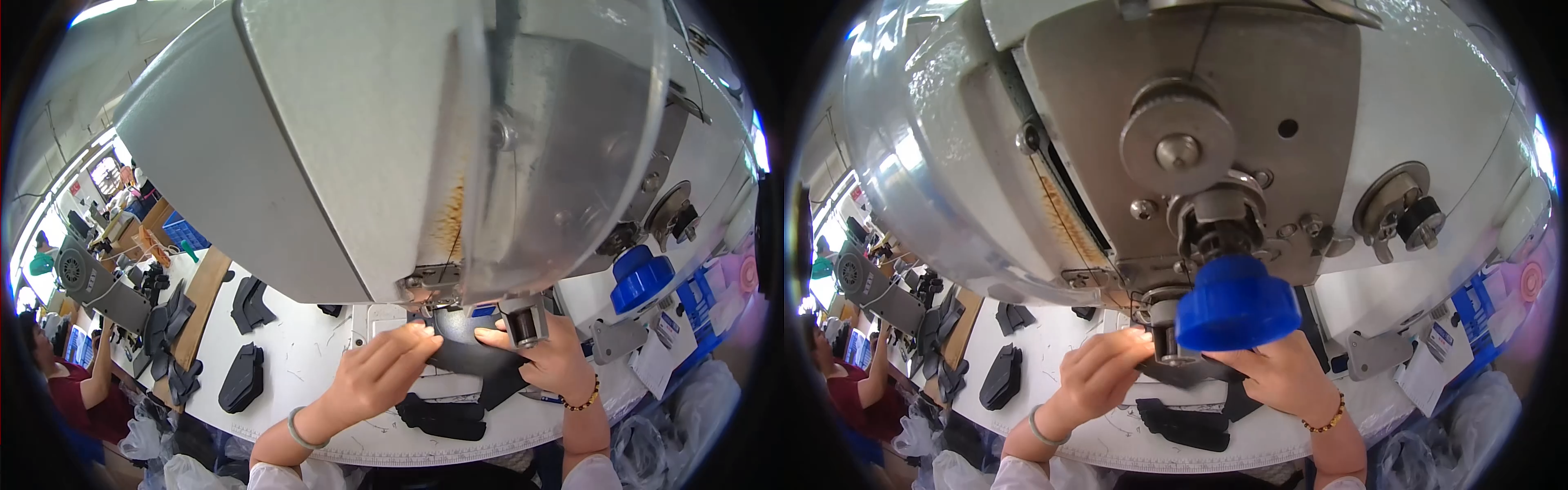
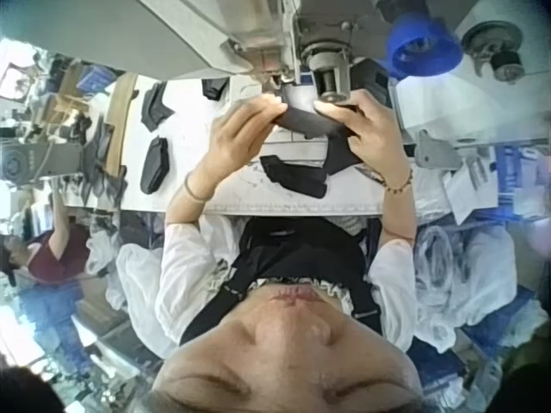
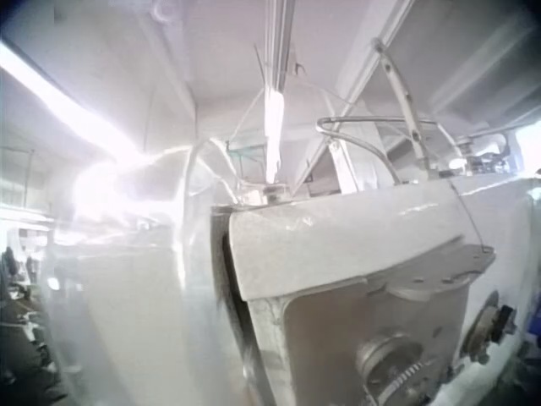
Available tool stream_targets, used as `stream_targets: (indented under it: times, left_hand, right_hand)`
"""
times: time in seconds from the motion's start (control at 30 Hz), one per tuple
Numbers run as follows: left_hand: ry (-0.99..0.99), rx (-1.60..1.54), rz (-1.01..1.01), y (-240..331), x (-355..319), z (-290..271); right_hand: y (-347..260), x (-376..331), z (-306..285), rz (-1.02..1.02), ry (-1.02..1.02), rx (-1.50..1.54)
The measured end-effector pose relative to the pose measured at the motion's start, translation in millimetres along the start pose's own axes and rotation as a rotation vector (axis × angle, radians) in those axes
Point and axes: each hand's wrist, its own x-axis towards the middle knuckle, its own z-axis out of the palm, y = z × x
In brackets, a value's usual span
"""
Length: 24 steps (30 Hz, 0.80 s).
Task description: Stitch together black synthetic material components using an industrial sewing machine.
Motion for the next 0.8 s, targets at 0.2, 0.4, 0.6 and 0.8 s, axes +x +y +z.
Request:
stream_targets:
  times: [0.2,0.4,0.6,0.8]
  left_hand:
    - [0.068,0.175,0.148,4.8,0.5,1.6]
    - [0.112,0.188,0.193,2.8,-4.1,6.0]
    - [0.067,0.199,0.173,-3.8,-7.1,6.9]
    - [0.09,0.179,0.108,-7.9,-4.0,12.3]
  right_hand:
    - [-1.4,-4.7,1.6,0.001,-0.016,0.016]
    - [-5.8,-12.7,-1.6,0.112,-0.176,-0.039]
    - [2.1,-20.5,10.3,0.128,-0.098,0.057]
    - [-13.9,-0.1,5.8,0.095,0.123,-0.004]
